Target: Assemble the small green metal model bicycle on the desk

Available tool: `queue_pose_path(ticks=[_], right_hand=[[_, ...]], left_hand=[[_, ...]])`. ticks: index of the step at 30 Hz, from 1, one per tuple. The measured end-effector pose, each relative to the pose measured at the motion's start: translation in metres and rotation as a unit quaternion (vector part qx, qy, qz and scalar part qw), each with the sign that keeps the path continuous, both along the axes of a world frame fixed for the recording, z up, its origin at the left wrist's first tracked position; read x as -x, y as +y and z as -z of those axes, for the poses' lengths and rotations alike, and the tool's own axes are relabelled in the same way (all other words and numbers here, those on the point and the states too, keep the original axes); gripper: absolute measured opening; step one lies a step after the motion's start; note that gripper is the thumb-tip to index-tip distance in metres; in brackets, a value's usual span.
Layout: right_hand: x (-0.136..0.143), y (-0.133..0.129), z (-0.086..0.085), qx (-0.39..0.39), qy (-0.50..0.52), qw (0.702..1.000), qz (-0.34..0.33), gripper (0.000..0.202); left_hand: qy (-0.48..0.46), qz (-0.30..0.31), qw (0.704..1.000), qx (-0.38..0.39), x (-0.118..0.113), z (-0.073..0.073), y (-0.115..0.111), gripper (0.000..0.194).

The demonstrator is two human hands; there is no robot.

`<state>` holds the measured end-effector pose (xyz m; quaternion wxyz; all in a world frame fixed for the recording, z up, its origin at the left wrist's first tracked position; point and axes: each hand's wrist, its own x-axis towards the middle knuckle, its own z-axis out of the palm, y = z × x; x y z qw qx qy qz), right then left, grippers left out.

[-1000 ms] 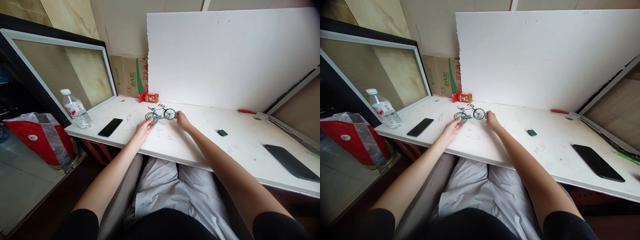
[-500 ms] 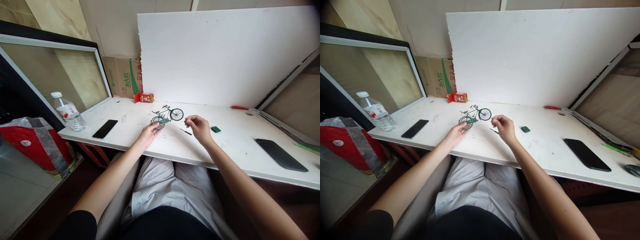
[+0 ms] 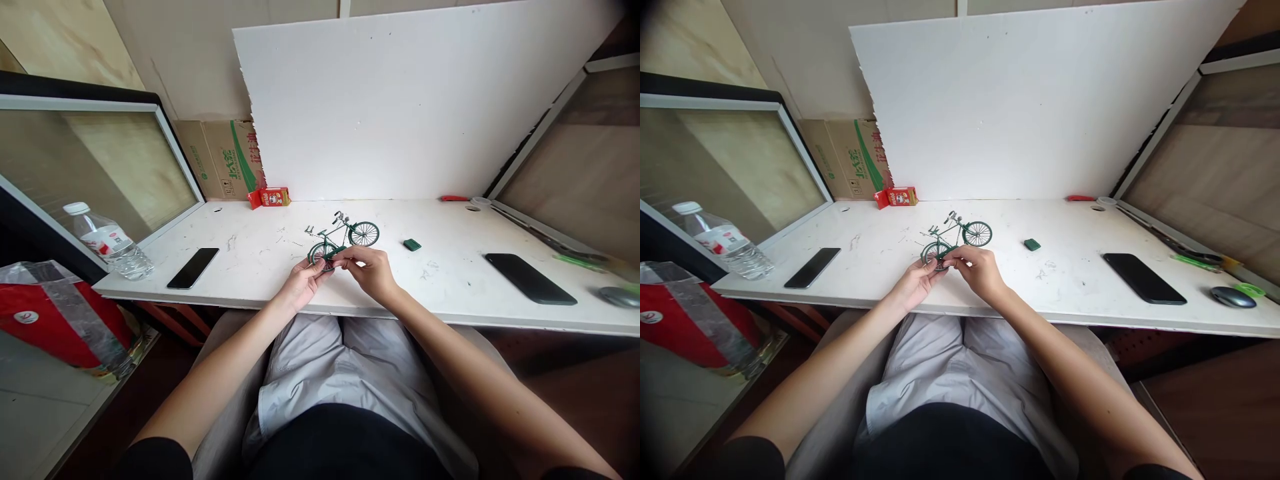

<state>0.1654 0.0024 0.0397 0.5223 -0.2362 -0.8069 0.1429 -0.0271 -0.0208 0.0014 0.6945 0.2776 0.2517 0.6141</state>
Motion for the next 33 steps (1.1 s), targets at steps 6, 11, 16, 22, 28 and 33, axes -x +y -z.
queue_pose_path(ticks=[6, 11, 16, 22, 28, 33], right_hand=[[0.002, -0.001, 0.001, 0.007, -0.006, 1.000, 0.018, 0.013], [0.001, -0.001, 0.002, -0.015, -0.023, 0.999, 0.025, 0.017], [-0.002, -0.003, 0.001, -0.075, -0.075, 0.994, 0.033, 0.018], [-0.007, -0.002, 0.008, -0.140, -0.151, 0.976, 0.077, 0.019], [-0.008, -0.001, 0.015, -0.185, -0.178, 0.960, 0.116, 0.023], [-0.004, -0.005, 0.012, -0.186, -0.181, 0.957, 0.127, 0.028]], left_hand=[[0.014, 0.005, 1.000, -0.003, -0.001, -0.004, -0.002, 0.023], [0.031, -0.003, 0.999, -0.009, -0.002, -0.002, -0.002, 0.026], [0.043, -0.014, 0.998, -0.037, -0.004, -0.003, -0.006, 0.029], [0.074, -0.094, 0.991, -0.060, -0.015, -0.006, -0.013, 0.035], [0.140, -0.169, 0.969, -0.109, -0.018, -0.004, -0.014, 0.037], [0.168, -0.185, 0.962, -0.113, -0.018, -0.005, -0.016, 0.033]])
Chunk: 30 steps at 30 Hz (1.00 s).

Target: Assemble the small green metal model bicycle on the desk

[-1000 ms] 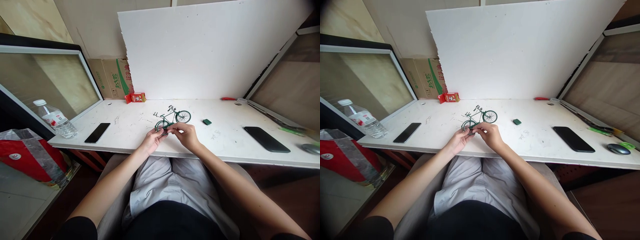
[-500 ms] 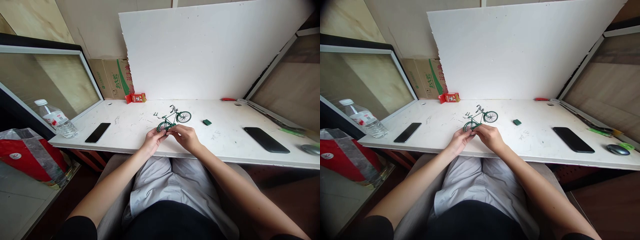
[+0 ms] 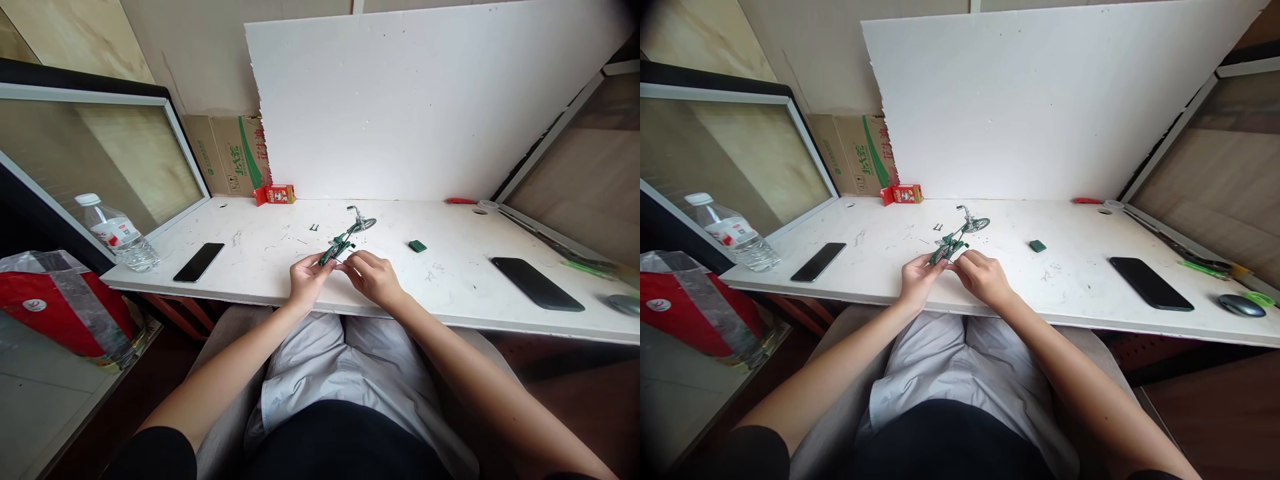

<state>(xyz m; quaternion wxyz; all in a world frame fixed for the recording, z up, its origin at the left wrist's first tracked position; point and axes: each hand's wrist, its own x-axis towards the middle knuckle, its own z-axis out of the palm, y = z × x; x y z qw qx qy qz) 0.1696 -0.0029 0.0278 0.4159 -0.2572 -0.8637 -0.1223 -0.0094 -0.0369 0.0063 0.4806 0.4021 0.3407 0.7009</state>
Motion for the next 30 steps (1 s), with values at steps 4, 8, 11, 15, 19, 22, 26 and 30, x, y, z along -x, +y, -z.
queue_pose_path(ticks=[4, 8, 11, 15, 19, 22, 26, 30], right_hand=[[0.0015, 0.0004, 0.0005, 0.009, 0.017, 1.000, 0.001, 0.031], [0.0008, 0.0023, 0.0035, 0.022, 0.033, 0.999, -0.007, 0.029], [-0.0006, 0.0023, 0.0043, 0.052, 0.041, 0.998, -0.024, 0.023], [-0.0023, 0.0020, 0.0050, 0.068, 0.053, 0.995, -0.040, 0.017], [-0.0036, 0.0027, 0.0067, 0.081, 0.053, 0.994, -0.052, 0.017], [-0.0042, 0.0039, 0.0076, 0.091, 0.052, 0.993, -0.057, 0.019], [-0.0042, 0.0051, 0.0081, 0.088, 0.056, 0.993, -0.049, 0.018], [-0.0039, 0.0055, 0.0093, 0.088, 0.057, 0.994, -0.039, 0.018]], left_hand=[[-0.020, 0.010, 1.000, 0.020, -0.0007, -0.0021, -0.0020, 0.035], [-0.003, 0.005, 1.000, 0.017, 0.0001, -0.0020, -0.0022, 0.034], [0.006, 0.006, 1.000, 0.015, 0.0009, 0.0003, -0.0011, 0.031], [-0.036, 0.019, 0.999, 0.030, 0.0003, 0.0026, 0.0008, 0.033], [-0.049, 0.050, 0.997, 0.029, 0.0000, 0.0025, 0.0018, 0.038], [-0.034, 0.050, 0.998, 0.017, 0.0007, 0.0025, 0.0019, 0.037], [-0.004, 0.034, 0.999, -0.003, 0.0015, 0.0035, 0.0019, 0.034], [-0.008, 0.038, 0.999, 0.003, 0.0025, 0.0054, 0.0031, 0.036]])
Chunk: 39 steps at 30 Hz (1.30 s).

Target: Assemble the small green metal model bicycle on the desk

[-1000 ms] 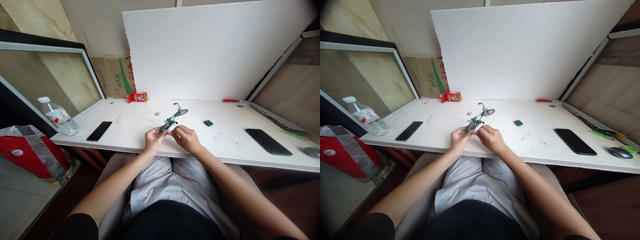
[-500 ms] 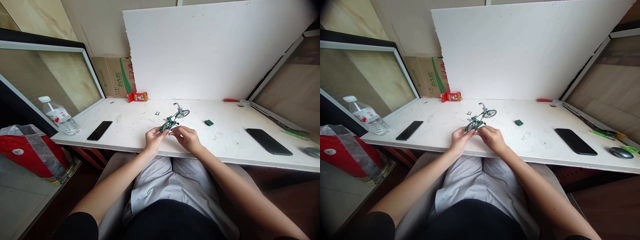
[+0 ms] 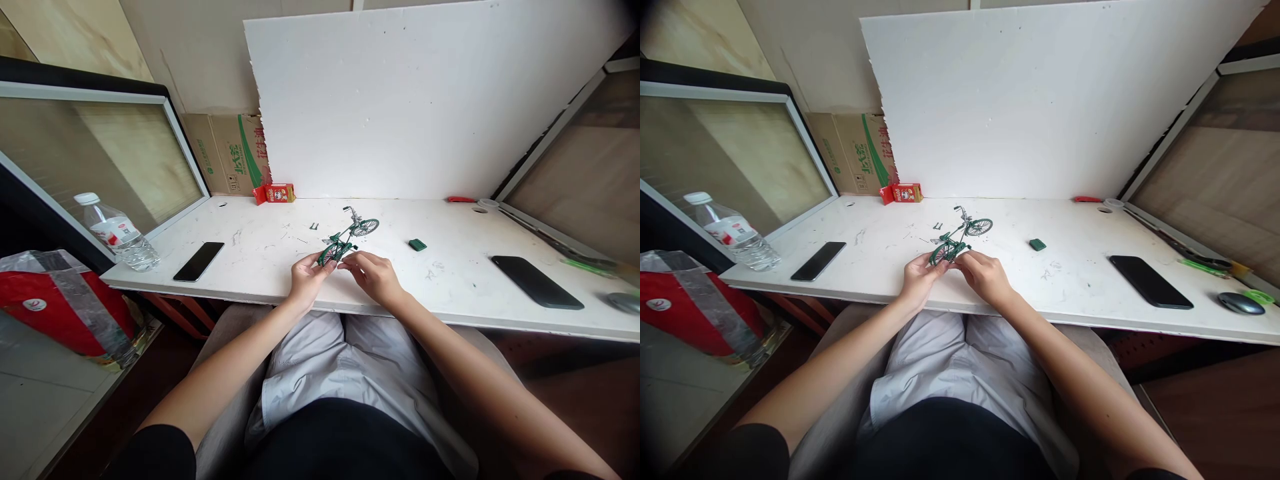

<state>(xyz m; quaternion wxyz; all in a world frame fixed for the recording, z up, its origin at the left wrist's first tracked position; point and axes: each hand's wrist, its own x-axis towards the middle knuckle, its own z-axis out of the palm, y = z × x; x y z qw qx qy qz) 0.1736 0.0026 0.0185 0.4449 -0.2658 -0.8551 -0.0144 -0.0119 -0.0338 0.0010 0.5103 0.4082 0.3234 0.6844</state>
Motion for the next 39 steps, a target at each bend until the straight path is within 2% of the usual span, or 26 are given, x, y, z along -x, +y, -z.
queue_pose_path(ticks=[9, 13, 17, 26, 39], right_hand=[[0.000, 0.004, 0.009, -0.014, -0.011, 0.999, 0.048, 0.021], [0.000, 0.004, 0.010, -0.050, -0.011, 0.998, 0.048, 0.019], [0.000, 0.005, 0.010, -0.050, -0.017, 0.998, 0.041, 0.017], [-0.001, 0.009, 0.011, -0.057, -0.039, 0.997, 0.038, 0.016], [-0.004, 0.007, 0.005, -0.057, -0.043, 0.997, 0.041, 0.012]], left_hand=[[-0.022, 0.071, 0.997, 0.015, 0.005, 0.002, 0.004, 0.042], [-0.035, 0.097, 0.995, 0.016, 0.009, 0.001, 0.005, 0.047], [-0.030, 0.110, 0.993, 0.026, 0.011, 0.003, 0.008, 0.044], [-0.032, 0.089, 0.994, 0.051, 0.011, 0.008, 0.012, 0.052], [0.018, 0.044, 0.999, 0.001, 0.008, 0.009, 0.009, 0.049]])
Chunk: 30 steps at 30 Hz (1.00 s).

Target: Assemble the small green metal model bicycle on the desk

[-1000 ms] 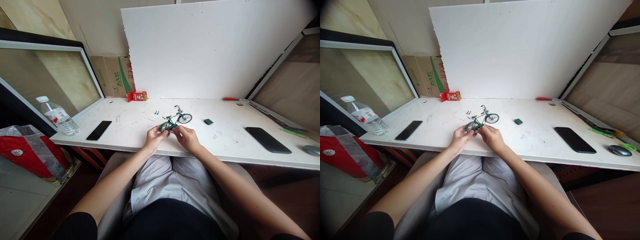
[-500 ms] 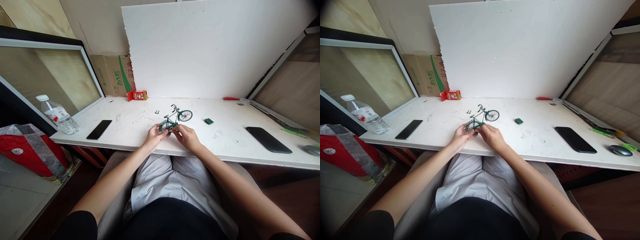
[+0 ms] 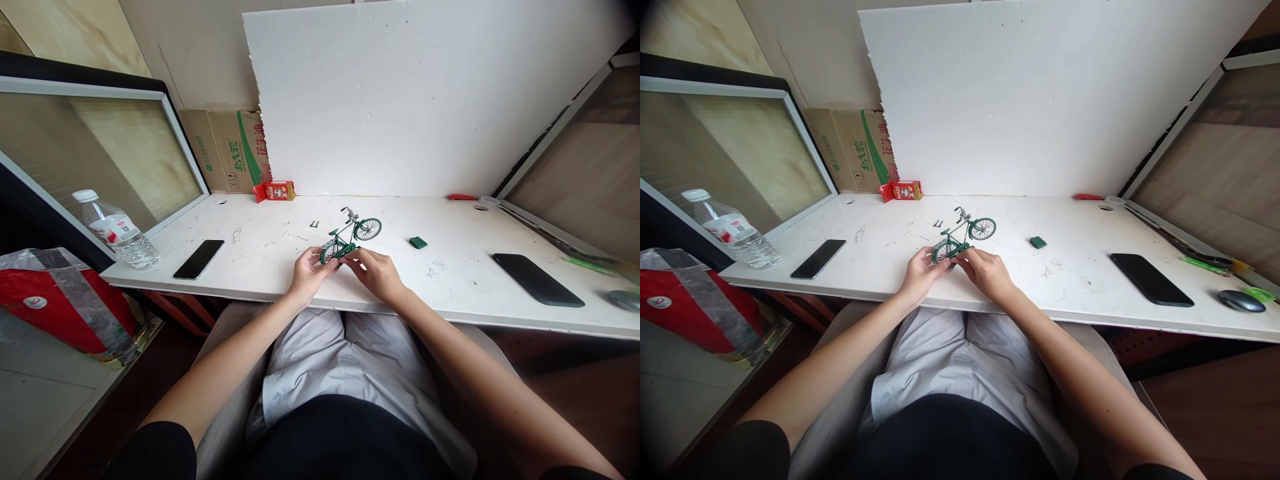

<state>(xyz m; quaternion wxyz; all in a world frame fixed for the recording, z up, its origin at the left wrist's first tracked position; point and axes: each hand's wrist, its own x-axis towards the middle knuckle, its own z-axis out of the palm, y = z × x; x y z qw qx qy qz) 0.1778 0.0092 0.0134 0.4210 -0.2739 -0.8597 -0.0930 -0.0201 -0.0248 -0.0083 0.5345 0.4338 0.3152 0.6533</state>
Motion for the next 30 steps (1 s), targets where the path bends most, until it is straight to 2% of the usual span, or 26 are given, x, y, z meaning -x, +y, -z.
queue_pose_path(ticks=[17, 25, 30], right_hand=[[0.000, -0.004, 0.000, -0.093, -0.048, 0.994, 0.007, 0.033], [0.004, -0.006, 0.000, -0.026, -0.046, 0.998, 0.045, 0.045], [0.008, -0.005, 0.005, -0.016, -0.036, 0.996, 0.082, 0.040]], left_hand=[[0.047, -0.062, 0.994, -0.071, -0.004, 0.010, 0.001, 0.042], [0.075, -0.085, 0.992, -0.053, -0.009, -0.003, -0.010, 0.045], [0.080, -0.090, 0.991, -0.060, -0.011, -0.004, -0.013, 0.040]])
